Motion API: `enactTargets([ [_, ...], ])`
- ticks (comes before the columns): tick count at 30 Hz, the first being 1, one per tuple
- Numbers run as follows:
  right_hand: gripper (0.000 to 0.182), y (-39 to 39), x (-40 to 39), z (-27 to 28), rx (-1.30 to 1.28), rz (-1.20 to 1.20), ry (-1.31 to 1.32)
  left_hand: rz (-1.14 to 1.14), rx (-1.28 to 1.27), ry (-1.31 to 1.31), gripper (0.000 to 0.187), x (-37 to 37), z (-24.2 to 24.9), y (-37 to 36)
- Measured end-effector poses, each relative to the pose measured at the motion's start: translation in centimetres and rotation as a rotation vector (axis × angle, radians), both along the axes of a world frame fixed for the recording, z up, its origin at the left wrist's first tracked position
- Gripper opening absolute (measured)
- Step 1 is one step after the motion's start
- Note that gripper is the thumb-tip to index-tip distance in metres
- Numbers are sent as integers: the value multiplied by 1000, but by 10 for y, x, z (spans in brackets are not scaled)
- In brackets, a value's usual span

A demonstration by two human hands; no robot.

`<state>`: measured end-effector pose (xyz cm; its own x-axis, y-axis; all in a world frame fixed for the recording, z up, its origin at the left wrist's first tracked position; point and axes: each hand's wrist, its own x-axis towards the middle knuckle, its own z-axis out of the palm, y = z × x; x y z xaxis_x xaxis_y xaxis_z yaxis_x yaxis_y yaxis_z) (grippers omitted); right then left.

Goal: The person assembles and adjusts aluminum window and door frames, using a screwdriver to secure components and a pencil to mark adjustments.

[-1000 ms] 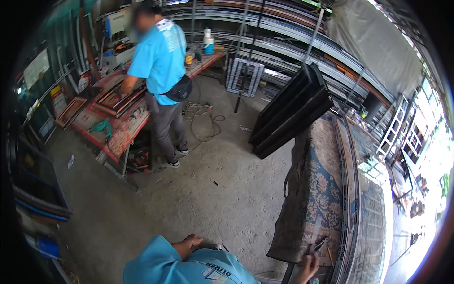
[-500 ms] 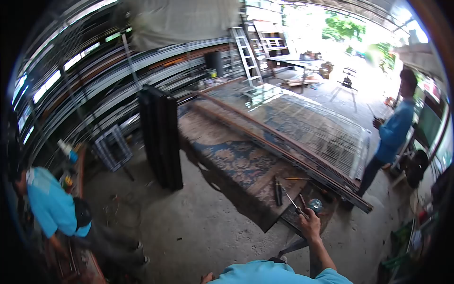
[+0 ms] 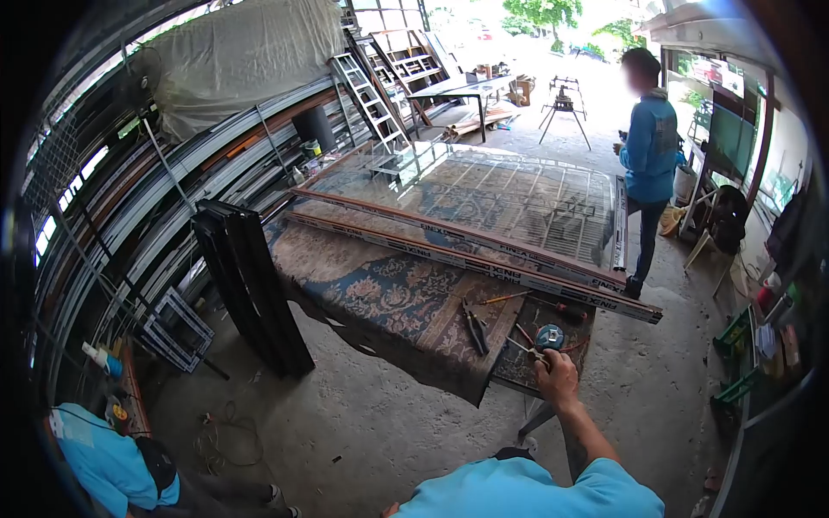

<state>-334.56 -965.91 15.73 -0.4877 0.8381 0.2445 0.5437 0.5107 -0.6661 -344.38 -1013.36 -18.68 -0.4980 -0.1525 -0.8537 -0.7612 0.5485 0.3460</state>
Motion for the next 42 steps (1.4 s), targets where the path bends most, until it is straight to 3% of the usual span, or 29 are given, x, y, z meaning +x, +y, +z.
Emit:
enactTargets([
  [2, 33, 0, 0, 3, -23, -22, 35, -26, -30, -5, 44, 7, -4, -6],
  [5, 36, 6, -3, -16, -58, 107, -218, -64, -70, -8, 44, 13, -10, -13],
  [12, 38, 26, 9, -38, -128, 107, -387, -206, -147, -9, 42, 8, -14, 2],
  [14, 36, 35, 11, -19, -528, 280, -778, -312, -200, -13, 42, -3, -13, -2],
  [16, 39, 40, 27, -16, -793, 302, -644, -434, -192, 66, 41, -13, -11, 0],
  [18, 41, 48, 42, 1, -882, 230, -598, -536, -155, 150, 39, -25, -7, 19],
  [20, 40, 59, 63, 4, -1080, 133, -180, -323, -79, 56, 36, -37, 5, 43],
  [22, 38, 79, 87, 2, -1093, 115, -54, -355, 7, 129, 32, -49, 45, 93],
  [24, 35, 98, 108, -15, -1078, -102, 429, -358, 176, 265, 25, -53, 89, 130],
  [27, 29, 138, 126, -40, -1012, -306, 689, -360, 329, 423, 27, -85, 69, 193],
  [29, 24, 168, 139, -49, -936, -435, 901, -541, 226, 722, 25, -102, 71, 244],
  [31, 25, 192, 148, -60, -987, -465, 942, -522, 368, 722, 24, -105, 115, 312],
  [33, 26, 207, 153, -63, -1037, -495, 985, -623, 508, 901, 23, -108, 142, 381],
  [35, 31, 214, 154, -59, -1118, -534, 1014, -768, 560, 975, 26, -86, 213, 455],
  [39, 32, 210, 165, -87, -1226, -475, 995, -1089, 747, 852, 28, -74, 266, 564],
  [42, 31, 197, 166, -97, -1206, -535, 883, -1370, 741, 1018, 27, -71, 275, 636],
])
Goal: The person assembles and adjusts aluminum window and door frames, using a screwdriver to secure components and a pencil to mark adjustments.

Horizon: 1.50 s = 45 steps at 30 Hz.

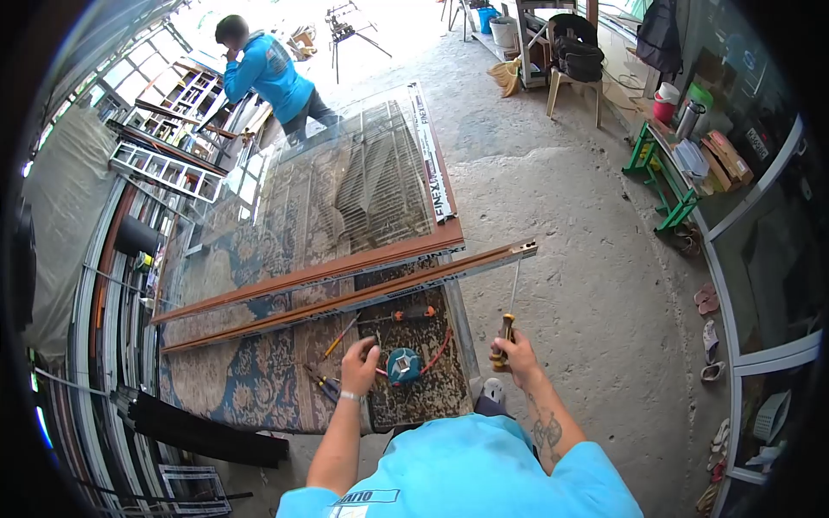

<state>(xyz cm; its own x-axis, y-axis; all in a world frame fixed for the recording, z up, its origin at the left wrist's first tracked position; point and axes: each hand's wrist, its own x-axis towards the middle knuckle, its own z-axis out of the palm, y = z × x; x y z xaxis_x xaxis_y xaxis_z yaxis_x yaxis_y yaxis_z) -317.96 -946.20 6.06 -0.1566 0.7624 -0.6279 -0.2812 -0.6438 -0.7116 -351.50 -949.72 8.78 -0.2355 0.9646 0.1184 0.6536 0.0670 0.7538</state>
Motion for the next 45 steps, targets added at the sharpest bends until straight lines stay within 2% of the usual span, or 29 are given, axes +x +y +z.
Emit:
enactTargets([
  [3, 29, -10, 2, -11, -5, -14, -23, -126, 84, 238, 30, 2, 3, 68],
  [6, 24, -18, -2, -11, 13, -98, -111, -121, 38, 450, 38, -1, -7, 118],
  [9, 21, -21, -7, -4, 33, -212, -166, -260, -79, 651, 44, -11, -18, 158],
  [10, 21, -23, -9, -2, 25, -274, -211, -276, -71, 646, 44, -14, -20, 167],
  [12, 20, -26, -10, 0, 3, -313, -247, -465, -425, 630, 39, -14, -14, 178],
  [14, 33, -32, -4, 0, 43, -285, -242, -527, -341, 644, 29, -20, -15, 179],
  [15, 33, -35, -5, 13, 30, -302, -262, -559, -337, 620, 28, -21, -7, 172],
  [17, 30, -29, -8, 59, 191, -399, -270, -604, -330, 587, 26, -21, 14, 156],
  [18, 30, -27, -4, 81, 184, -409, -283, -630, -312, 568, 25, -22, 22, 143],
  [20, 41, -21, 1, 120, 401, -345, -229, -668, -300, 553, 25, -21, 33, 114],
  [21, 41, -10, 0, 129, 397, -358, -233, -699, -314, 548, 25, -20, 36, 101],
  [23, 47, 7, -5, 146, 442, -282, -34, -757, -363, 557, 27, -14, 37, 73],
  [26, 46, 41, -25, 115, 338, -221, -141, -795, -400, 553, 27, -6, 33, 30],
  [29, 30, 65, -53, 74, 189, -82, -256, -659, -289, 507, 31, 3, 28, -5],
  [33, 32, 70, -81, 30, 97, 57, -281, -752, -413, 560, 29, 9, 34, -29],
  [35, 33, 64, -90, 22, 18, 174, -439, -737, -447, 524, 31, 6, 26, -41],
  [38, 36, 53, -90, 14, 24, 254, -498, -720, -493, 503, 35, 5, 19, -42],
  [39, 38, 48, -91, 5, 93, 202, -533, -688, -383, 482, 32, 5, 22, -42],
  [41, 38, 41, -89, -1, 68, 176, -500, -614, -178, 433, 30, 6, 15, -45],
  [45, 38, 44, -85, -8, 120, 187, -531, -578, -224, 432, 26, 5, 6, -46],
])
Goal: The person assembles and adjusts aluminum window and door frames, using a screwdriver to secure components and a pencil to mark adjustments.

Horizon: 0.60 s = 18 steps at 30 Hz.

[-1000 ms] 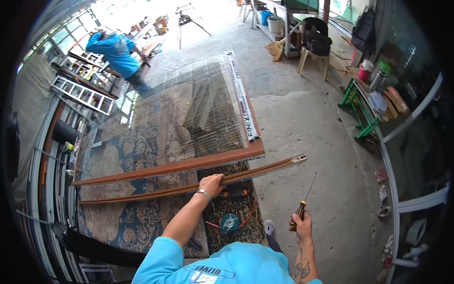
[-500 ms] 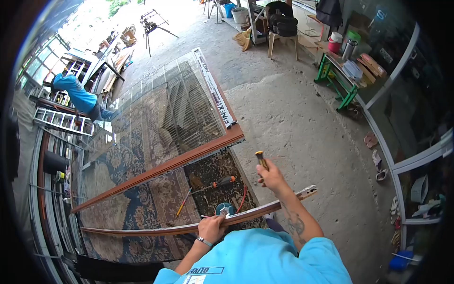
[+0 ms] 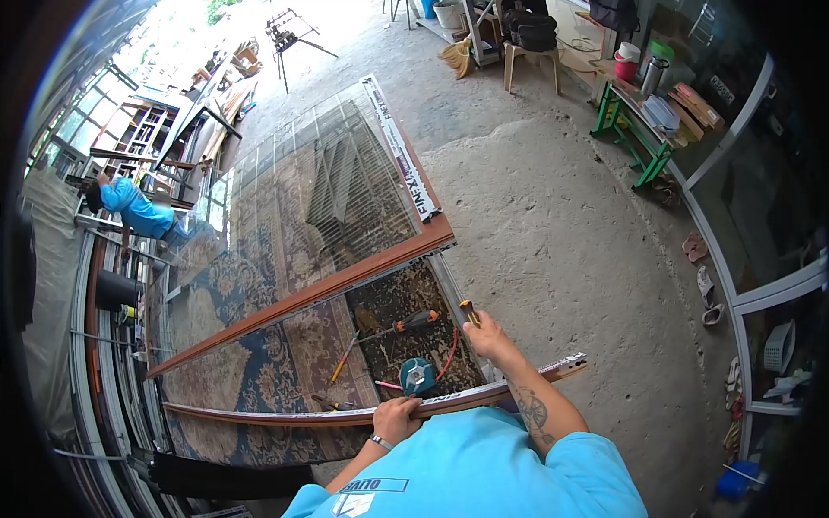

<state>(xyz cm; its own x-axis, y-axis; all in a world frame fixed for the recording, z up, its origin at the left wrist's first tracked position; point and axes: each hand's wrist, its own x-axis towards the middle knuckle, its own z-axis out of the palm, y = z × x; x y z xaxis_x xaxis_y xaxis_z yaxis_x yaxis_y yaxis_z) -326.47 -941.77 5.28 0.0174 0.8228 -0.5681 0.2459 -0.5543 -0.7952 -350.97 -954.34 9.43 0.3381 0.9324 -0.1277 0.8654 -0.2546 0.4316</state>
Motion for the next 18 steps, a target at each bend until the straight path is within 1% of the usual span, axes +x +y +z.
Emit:
enactTargets([
  [1, 38, 2, 0, -2, -1, 7, 5, 7, -1, 5, 26, -1, 1, 3],
  [3, 37, 8, -2, -3, -25, -10, 61, -65, -183, 102, 30, -1, 8, 12],
  [4, 37, 8, -4, 0, -21, 0, 68, -105, -213, 161, 30, 1, 17, 17],
  [5, 36, 6, -5, 4, -53, -37, 124, -96, -209, 167, 30, 0, 17, 17],
  [7, 35, 7, -5, 9, -83, -70, 187, -167, -214, 122, 26, -3, 13, 16],
  [9, 34, 6, -3, 9, -137, -104, 320, -178, -235, 156, 26, -2, 9, 14],
  [11, 33, 8, 2, 6, -156, -84, 349, -133, -231, 136, 26, -1, 11, 12],
  [13, 31, 7, 4, 2, -171, -68, 378, -152, -224, 149, 24, -2, 13, 11],
  [15, 29, 8, 5, 0, -210, -95, 503, -167, -209, 162, 23, -2, 16, 10],
  [17, 28, 10, 7, -1, -203, -83, 521, -62, -30, 51, 20, 1, 18, 4],
  [18, 27, 12, 7, -2, -196, -72, 536, -63, -28, 56, 20, 2, 16, 3],
])
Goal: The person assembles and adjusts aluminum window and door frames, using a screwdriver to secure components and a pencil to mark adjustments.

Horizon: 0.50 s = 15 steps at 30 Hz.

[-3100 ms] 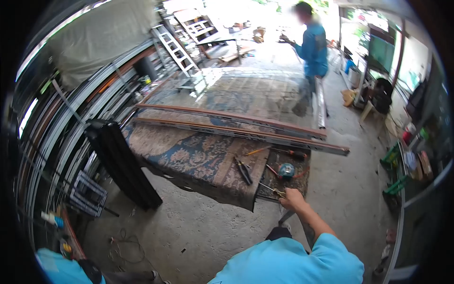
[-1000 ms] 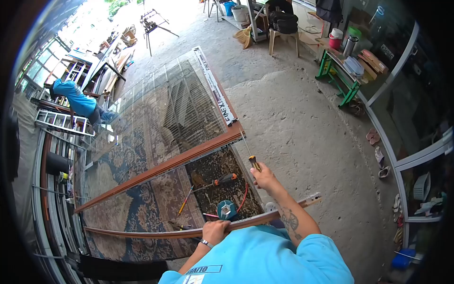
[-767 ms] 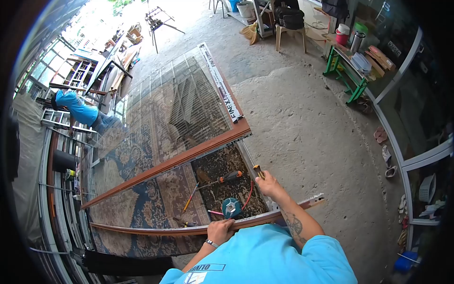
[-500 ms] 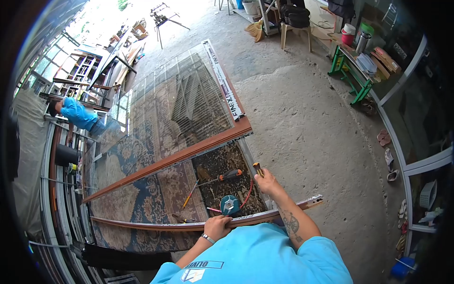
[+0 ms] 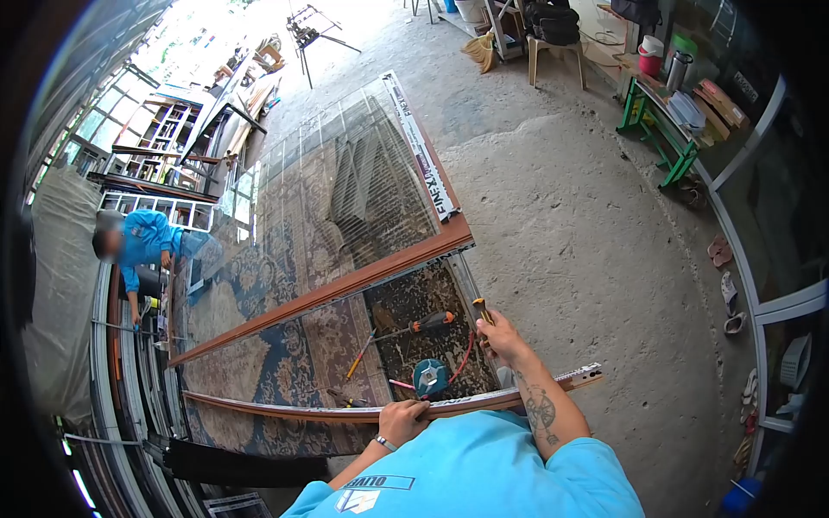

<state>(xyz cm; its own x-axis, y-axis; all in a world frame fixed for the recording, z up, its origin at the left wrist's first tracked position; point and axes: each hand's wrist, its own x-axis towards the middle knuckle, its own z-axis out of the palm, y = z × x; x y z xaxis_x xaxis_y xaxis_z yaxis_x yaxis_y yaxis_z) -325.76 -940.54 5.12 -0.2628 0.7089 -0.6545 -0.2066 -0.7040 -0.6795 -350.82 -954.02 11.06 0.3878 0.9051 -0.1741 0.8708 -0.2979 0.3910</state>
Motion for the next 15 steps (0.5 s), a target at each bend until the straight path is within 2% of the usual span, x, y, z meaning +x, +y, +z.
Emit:
enactTargets([
  [3, 27, 14, -2, -1, 76, -17, -66, 51, 56, -54, 20, 1, 1, -2],
  [5, 28, 18, -5, 2, 103, 5, -118, 40, -102, 13, 23, 1, 6, 3],
  [9, 26, 26, -12, -2, 10, -65, -35, -11, -124, -26, 26, -6, 1, 3],
  [11, 23, 24, -11, -9, -73, -167, 333, -38, -151, -19, 32, -8, 4, 5],
  [15, 28, 17, -15, -5, 85, -170, 252, -77, -255, -60, 31, -14, 3, 10],
])
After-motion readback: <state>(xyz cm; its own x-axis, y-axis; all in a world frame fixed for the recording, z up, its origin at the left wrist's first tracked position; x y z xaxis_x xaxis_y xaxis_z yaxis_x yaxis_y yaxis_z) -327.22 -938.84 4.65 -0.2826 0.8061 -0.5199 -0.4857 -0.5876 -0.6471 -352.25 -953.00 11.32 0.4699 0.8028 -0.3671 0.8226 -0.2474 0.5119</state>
